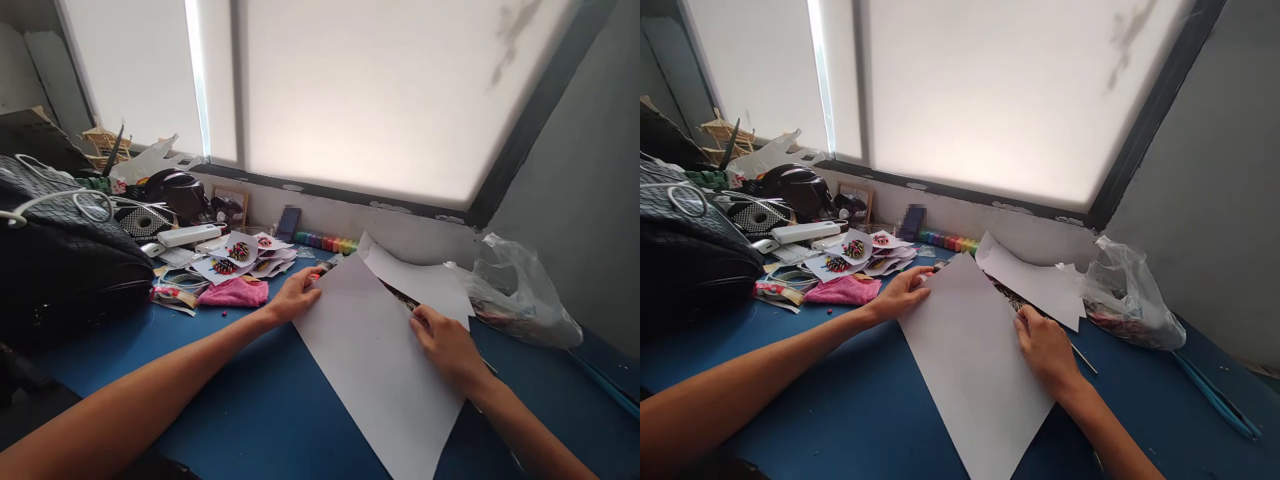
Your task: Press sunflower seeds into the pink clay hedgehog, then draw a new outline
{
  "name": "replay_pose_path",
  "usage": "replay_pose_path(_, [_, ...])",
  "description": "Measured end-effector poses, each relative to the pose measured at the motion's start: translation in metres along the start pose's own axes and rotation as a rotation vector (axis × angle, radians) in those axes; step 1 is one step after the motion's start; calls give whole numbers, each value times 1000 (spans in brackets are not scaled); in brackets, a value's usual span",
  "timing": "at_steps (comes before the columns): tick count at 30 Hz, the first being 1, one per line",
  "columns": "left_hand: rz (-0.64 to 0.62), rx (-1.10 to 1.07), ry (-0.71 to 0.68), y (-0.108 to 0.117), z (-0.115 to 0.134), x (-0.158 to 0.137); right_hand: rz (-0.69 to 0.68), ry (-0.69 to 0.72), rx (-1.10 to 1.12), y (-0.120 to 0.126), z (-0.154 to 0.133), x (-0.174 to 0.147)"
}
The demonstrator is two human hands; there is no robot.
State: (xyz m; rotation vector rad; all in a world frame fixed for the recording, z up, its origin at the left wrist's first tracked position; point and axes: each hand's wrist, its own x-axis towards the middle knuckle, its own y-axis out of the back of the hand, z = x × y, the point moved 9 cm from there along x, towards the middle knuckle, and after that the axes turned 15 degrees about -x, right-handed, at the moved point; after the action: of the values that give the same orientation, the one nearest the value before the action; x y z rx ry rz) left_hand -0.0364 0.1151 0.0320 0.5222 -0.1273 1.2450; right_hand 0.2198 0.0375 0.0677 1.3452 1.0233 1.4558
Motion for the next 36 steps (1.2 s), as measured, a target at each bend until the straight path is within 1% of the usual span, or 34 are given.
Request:
replay_pose_path(5, [59, 89, 3, 12, -9, 1, -148, 45, -6, -18, -16, -7])
replay_pose_path(10, [23, 223, -76, 8, -7, -1, -188, 2, -108, -26, -24, -12])
replay_pose_path(17, [-36, 372, -268, -11, 23, -10, -175, -47, -165, -33, -22, -12])
replay_pose_path(22, [-143, 407, -337, -31, 31, -21, -151, -37, -138, -33, -24, -15])
replay_pose_path(26, [-197, 404, -342, -39, 28, -26, -148, -3, -101, -38, -24, -16])
replay_pose_path(30, [-224, 382, -310, -39, 22, -27, -137, 41, -88, -49, -20, -15])
replay_pose_path(33, [-203, 380, -276, -34, 16, -27, -93, 68, -69, -57, -14, -16])
replay_pose_path(36, [-155, 405, -260, -30, 12, -28, -14, 116, -44, -62, -10, -19])
